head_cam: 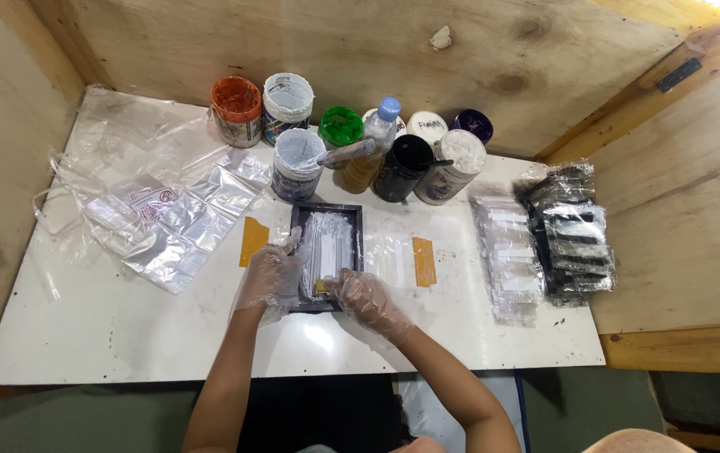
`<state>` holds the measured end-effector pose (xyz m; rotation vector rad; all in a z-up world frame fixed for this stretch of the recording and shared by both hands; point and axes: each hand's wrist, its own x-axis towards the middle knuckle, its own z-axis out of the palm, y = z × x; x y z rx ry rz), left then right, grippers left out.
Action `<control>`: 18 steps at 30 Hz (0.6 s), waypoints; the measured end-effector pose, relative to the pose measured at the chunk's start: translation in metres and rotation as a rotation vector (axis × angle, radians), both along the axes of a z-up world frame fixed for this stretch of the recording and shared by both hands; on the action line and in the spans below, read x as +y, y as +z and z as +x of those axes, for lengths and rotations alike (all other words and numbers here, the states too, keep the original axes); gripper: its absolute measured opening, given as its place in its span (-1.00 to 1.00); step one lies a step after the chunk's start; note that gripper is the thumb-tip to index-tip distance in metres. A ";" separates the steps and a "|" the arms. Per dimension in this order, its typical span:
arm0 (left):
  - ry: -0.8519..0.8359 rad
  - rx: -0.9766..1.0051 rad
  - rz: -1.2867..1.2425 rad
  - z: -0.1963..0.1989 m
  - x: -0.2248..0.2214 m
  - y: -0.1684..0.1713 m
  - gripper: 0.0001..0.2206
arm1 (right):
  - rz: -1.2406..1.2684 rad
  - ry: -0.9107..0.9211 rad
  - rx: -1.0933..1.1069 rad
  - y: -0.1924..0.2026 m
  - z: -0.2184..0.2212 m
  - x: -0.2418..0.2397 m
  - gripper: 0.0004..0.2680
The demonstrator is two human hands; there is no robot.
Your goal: Spreading white ink onto a small screen printing frame using a scraper and cleaning the edges with a cloth.
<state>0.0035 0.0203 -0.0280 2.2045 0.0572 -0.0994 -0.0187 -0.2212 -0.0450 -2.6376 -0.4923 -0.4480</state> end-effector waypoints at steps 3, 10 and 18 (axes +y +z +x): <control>-0.027 -0.041 0.028 -0.008 0.002 0.034 -0.54 | 0.006 -0.011 0.058 0.001 0.004 -0.002 -0.84; -0.030 -0.106 0.003 -0.004 0.001 0.054 -0.53 | 0.033 -0.025 0.193 0.006 0.023 -0.012 -0.87; -0.021 -0.168 -0.002 -0.009 -0.001 0.057 -0.63 | 0.040 -0.047 0.335 0.030 0.102 -0.007 -0.82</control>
